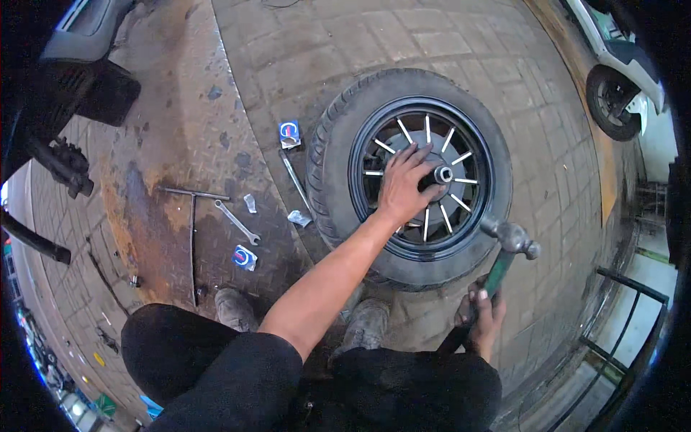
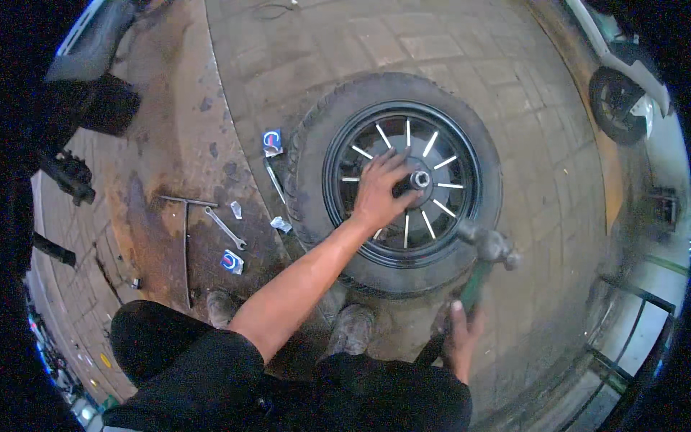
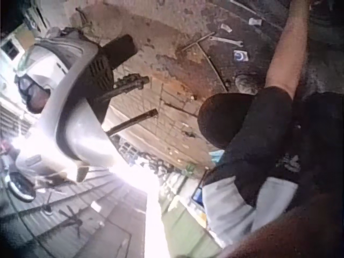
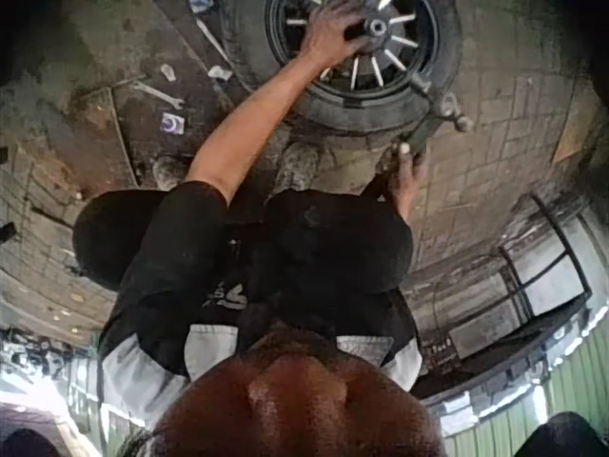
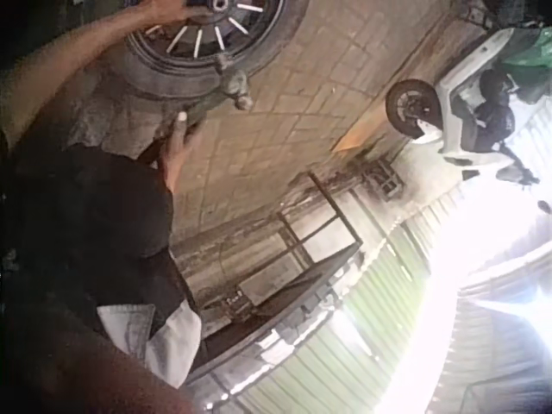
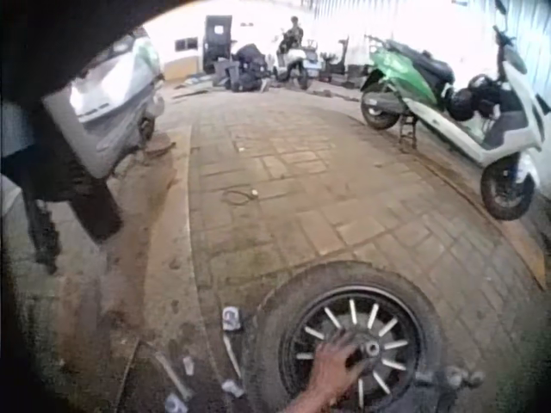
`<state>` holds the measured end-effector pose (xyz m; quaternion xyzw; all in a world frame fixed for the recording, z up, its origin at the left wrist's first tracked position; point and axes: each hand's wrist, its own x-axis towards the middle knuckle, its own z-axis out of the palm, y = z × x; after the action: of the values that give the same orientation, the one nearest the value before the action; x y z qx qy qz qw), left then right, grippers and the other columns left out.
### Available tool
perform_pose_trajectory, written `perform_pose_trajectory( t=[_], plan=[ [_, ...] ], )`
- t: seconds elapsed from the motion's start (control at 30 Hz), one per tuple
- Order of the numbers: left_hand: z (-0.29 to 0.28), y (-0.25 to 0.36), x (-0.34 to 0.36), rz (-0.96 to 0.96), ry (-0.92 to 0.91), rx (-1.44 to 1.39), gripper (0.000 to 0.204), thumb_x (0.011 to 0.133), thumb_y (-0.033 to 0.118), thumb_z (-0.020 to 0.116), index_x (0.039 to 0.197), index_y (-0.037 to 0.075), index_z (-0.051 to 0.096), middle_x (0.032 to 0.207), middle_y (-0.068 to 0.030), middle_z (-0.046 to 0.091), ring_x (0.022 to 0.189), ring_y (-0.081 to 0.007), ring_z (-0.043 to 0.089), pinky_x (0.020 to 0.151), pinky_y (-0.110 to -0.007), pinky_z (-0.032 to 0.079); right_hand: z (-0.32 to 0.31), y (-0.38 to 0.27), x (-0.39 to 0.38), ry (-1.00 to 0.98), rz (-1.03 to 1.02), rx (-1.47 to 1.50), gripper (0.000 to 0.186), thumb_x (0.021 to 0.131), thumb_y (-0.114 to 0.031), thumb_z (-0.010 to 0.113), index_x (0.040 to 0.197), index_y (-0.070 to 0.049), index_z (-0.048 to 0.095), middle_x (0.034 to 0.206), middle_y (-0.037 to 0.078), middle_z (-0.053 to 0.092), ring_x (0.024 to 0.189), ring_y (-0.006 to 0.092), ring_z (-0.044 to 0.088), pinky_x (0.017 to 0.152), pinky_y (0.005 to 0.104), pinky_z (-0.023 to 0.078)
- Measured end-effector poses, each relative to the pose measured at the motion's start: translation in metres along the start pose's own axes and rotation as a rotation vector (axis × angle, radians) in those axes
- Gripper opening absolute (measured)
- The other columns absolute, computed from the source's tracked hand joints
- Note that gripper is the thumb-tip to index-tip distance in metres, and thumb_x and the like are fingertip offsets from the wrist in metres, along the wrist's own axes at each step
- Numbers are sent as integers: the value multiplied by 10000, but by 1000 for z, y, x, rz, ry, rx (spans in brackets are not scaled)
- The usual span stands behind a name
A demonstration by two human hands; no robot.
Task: The person hands a document to a worker through an office window, walks to a work area, and uses a hammer to drive a component into the center of a motorcycle wheel.
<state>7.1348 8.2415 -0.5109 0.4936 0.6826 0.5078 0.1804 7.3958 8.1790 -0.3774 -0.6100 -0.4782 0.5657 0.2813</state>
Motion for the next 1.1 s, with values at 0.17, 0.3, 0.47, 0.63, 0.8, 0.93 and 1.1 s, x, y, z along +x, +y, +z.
perform_pose_trajectory(
  t=[0.17, 0.3, 0.47, 0.63, 0.8, 0.93, 1.1],
  plan=[
    [0, 4, 1, 16, 81, 17, 533, 714, 344, 803, 1183, 133, 662, 1395, -124, 541, 1309, -370, 461, 1104, -509, 316, 20, -39, -4, 2, 57, 102, 343, 913, -225, 636, 1170, -22, 536, 856, 61, 585, 594, 128, 515, 488, 277, 419],
    [1, 5, 4, -1, 35, 28, 513, 709, 356, 806, 1153, 137, 669, 1377, -96, 568, 1319, -343, 459, 1103, -500, 307, 6, -13, 13, 27, -83, -40, 337, 978, -307, 547, 1159, -24, 517, 815, 60, 553, 521, 122, 473, 435, 277, 398],
    [5, 2, 2, 4, 28, 3, 505, 717, 358, 804, 1155, 145, 672, 1347, -56, 599, 1322, -336, 458, 1108, -496, 298, 6, -14, 30, 17, -127, -110, 442, 1035, -427, 440, 1189, -15, 484, 739, 42, 488, 439, 112, 413, 389, 269, 373],
    [0, -1, -1, 4, 21, 23, 517, 718, 356, 807, 1165, 141, 665, 1342, -46, 603, 1325, -333, 456, 1113, -499, 295, 40, -65, 31, -18, -115, -144, 387, 1035, -356, 484, 1248, -33, 479, 775, 34, 554, 562, 107, 504, 461, 252, 409],
    [2, 0, 1, 11, 0, 17, 548, 722, 345, 813, 1194, 123, 646, 1330, -35, 610, 1330, -332, 452, 1125, -512, 291, 51, -76, 42, -24, -203, -183, 383, 1021, -361, 508, 1213, -31, 490, 777, 16, 553, 567, 87, 494, 453, 235, 396],
    [2, 0, 0, 12, 2, 25, 550, 719, 339, 816, 1193, 118, 648, 1323, -36, 616, 1330, -335, 456, 1126, -516, 292, 48, -70, 46, -35, -176, -317, 382, 1010, -367, 524, 1176, -22, 530, 781, 13, 559, 597, 85, 500, 492, 250, 417],
    [2, 0, 1, 2, 6, 9, 526, 718, 335, 821, 1173, 126, 662, 1311, -51, 628, 1330, -343, 461, 1122, -525, 300, 47, -55, 60, -68, -248, -456, 370, 1008, -374, 539, 1123, -22, 547, 783, 12, 554, 591, 71, 492, 500, 241, 403]
  ],
)
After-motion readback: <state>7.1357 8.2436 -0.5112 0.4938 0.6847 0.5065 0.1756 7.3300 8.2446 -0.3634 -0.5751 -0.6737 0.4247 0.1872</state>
